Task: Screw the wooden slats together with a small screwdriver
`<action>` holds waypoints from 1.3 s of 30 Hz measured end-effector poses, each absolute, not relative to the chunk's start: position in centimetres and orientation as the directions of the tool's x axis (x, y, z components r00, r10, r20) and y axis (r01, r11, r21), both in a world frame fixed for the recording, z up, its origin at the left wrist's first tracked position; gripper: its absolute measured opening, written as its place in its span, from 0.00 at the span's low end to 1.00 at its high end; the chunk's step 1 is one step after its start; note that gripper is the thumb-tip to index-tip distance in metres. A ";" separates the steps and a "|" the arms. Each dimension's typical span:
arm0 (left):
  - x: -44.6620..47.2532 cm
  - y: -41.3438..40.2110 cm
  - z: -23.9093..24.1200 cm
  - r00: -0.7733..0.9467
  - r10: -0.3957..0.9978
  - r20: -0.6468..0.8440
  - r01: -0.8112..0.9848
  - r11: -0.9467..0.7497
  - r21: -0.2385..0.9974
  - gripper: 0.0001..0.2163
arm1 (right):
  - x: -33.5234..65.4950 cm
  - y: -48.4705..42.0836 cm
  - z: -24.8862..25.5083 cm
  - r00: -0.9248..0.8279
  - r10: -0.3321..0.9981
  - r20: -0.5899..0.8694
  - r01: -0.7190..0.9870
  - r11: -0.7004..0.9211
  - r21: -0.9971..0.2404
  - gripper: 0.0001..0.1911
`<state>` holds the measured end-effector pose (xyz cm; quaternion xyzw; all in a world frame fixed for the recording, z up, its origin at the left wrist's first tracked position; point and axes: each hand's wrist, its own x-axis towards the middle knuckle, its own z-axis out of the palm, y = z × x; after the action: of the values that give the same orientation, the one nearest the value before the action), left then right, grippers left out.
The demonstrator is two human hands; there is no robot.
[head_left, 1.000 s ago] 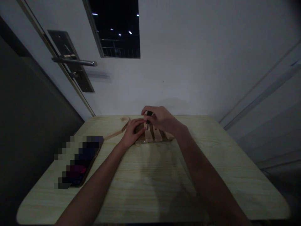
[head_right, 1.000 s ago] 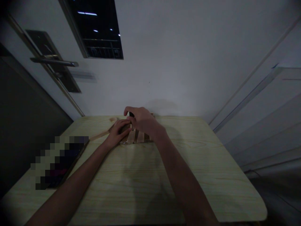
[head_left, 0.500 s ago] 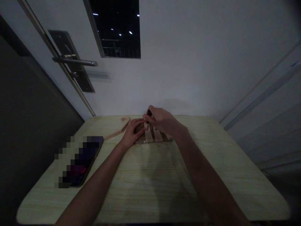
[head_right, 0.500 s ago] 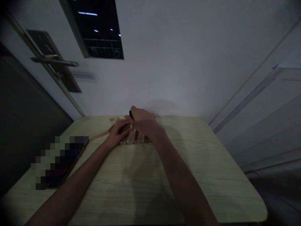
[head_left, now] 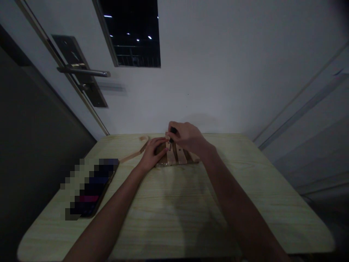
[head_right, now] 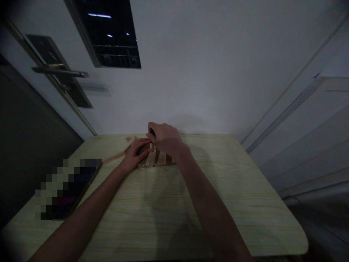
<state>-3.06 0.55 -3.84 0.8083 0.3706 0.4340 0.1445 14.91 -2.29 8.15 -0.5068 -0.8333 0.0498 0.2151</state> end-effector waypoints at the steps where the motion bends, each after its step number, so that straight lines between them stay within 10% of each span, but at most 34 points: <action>1: -3.1 0.6 -3.9 0.348 0.725 0.595 0.475 -0.683 0.554 0.15 | 14.9 -2.2 8.2 -0.375 0.873 0.311 0.831 0.466 -0.305 0.10; 21: -3.0 0.5 -3.8 0.344 0.740 0.578 0.464 -0.669 0.580 0.14 | 14.6 -2.6 7.7 -0.444 0.868 0.220 0.813 0.494 -0.308 0.22; 39: -3.0 0.5 -3.8 0.343 0.750 0.566 0.479 -0.658 0.581 0.15 | 14.7 -2.0 7.4 -0.355 0.891 0.284 0.859 0.431 -0.277 0.10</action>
<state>-3.05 0.55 -3.82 0.8039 0.3821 0.4274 0.1583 14.72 -1.98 7.44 -0.5320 -0.8222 0.0397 0.1985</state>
